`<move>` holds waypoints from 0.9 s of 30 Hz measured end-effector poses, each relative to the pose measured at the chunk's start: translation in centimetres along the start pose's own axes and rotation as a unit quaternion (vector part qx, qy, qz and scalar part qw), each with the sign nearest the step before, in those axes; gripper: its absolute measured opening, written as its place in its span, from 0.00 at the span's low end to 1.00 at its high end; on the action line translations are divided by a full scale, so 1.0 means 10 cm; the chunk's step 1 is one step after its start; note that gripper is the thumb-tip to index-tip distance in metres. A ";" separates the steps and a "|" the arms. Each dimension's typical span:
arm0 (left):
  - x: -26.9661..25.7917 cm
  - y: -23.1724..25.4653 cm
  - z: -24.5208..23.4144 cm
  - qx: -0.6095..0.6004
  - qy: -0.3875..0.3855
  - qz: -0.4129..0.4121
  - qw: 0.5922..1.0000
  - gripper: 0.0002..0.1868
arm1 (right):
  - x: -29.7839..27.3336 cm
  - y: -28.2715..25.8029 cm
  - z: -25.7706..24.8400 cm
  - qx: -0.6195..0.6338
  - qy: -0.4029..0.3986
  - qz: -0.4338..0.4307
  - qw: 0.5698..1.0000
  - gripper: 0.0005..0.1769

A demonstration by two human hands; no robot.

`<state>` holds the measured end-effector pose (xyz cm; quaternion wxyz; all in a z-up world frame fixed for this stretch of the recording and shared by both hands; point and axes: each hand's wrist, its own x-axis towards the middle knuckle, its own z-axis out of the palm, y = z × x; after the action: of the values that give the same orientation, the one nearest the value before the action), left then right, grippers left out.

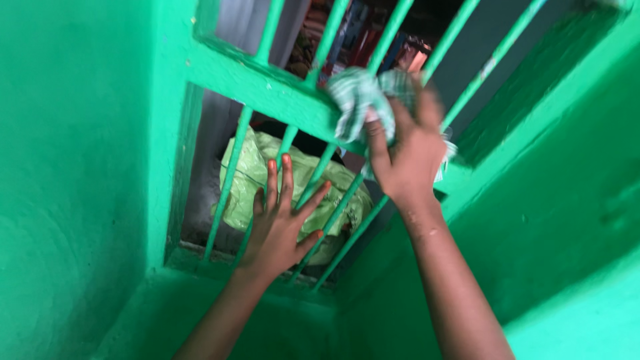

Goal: The person cleans a green barred window sill and the bars using a cloth, wiping the surfaces and the bars repeatedly.

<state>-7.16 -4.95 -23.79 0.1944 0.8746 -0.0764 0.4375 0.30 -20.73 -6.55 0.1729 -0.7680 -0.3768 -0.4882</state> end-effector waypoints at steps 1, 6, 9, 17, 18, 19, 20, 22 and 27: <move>0.00 0.00 0.00 -0.003 -0.005 0.000 1.000 0.50 | -0.08 0.02 0.01 -0.002 -0.003 0.004 1.000 0.18; -0.01 0.07 0.00 -0.002 -0.009 -0.014 1.000 0.57 | -0.54 -0.05 0.23 -0.158 0.000 -0.020 0.987 0.42; -0.07 0.11 0.08 -0.017 -0.011 -0.044 0.999 0.60 | -0.89 -0.04 0.48 -0.176 0.009 0.018 0.984 0.47; -0.44 -0.09 0.67 -0.029 0.029 0.014 0.999 0.50 | -1.59 -0.16 1.08 -0.124 -0.061 0.048 0.989 0.47; -0.51 -0.09 0.78 -0.041 0.049 0.027 0.998 0.47 | -1.67 -0.17 1.09 -0.129 -0.075 0.062 0.987 0.46; -0.58 -0.07 0.88 -0.041 0.053 0.027 0.997 0.47 | -1.75 -0.17 1.10 -0.129 -0.073 0.060 0.987 0.46; -0.66 -0.04 0.96 -0.050 0.026 0.025 0.998 0.45 | -1.85 -0.18 1.11 -0.112 -0.078 0.056 0.989 0.43; -0.73 -0.02 1.07 -0.058 -0.003 0.025 0.998 0.43 | -2.08 -0.16 1.08 -0.093 -0.082 0.055 0.991 0.40; -0.90 0.13 1.21 -0.111 -0.005 0.027 0.993 0.45 | -2.48 -0.06 1.09 0.022 -0.186 0.091 0.978 0.33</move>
<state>-4.13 -11.41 -37.09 0.2780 0.8472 -0.1495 0.4274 0.62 -23.58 -33.51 0.1609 -0.8725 -0.3414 -0.3105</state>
